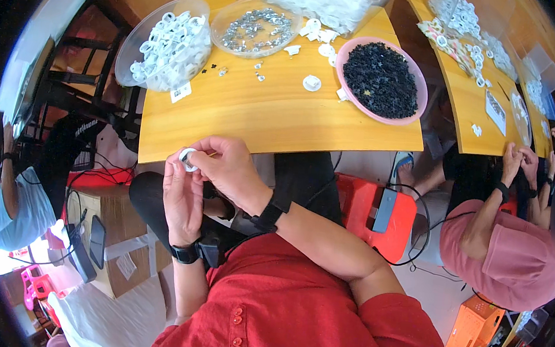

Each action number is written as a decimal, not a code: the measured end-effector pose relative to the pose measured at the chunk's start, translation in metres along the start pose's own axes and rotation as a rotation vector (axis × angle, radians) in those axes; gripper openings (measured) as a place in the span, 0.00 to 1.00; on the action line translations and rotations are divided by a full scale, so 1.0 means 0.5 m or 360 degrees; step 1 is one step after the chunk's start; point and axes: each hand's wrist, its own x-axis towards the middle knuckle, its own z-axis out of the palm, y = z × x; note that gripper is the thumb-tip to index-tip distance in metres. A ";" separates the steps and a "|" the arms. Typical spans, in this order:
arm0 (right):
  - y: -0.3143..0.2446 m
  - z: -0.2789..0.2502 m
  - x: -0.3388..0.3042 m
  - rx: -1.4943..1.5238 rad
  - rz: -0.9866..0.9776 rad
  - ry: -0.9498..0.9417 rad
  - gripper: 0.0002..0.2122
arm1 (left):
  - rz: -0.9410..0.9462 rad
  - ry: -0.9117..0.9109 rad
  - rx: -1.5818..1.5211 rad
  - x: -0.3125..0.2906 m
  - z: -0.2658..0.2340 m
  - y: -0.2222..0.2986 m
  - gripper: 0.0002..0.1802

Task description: Assembling small white and black plastic components at a workshop table.

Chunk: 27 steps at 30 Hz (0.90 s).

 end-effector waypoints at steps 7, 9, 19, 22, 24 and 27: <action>-0.003 -0.018 -0.001 -0.0604 -0.0229 -0.0090 0.08 | -0.0048 0.0129 -0.0026 -0.005 -0.004 -0.008 0.10; -0.016 -0.020 -0.007 -0.0729 -0.0204 -0.0089 0.08 | -0.0072 0.0149 -0.0037 -0.006 -0.006 -0.016 0.09; -0.073 -0.009 -0.007 -0.0914 0.0012 -0.0213 0.06 | -0.0076 0.0011 0.0149 -0.005 -0.004 -0.008 0.08; -0.069 -0.006 -0.002 -0.0880 0.0038 -0.0234 0.06 | -0.0030 0.0004 0.0147 -0.006 -0.009 -0.005 0.07; -0.054 -0.006 0.000 -0.0851 0.0040 -0.0231 0.05 | 0.0011 0.0007 0.0104 -0.008 -0.019 -0.011 0.07; -0.046 -0.008 -0.003 -0.0922 0.0002 -0.0218 0.06 | -0.0012 0.0054 0.0113 -0.019 -0.017 -0.014 0.07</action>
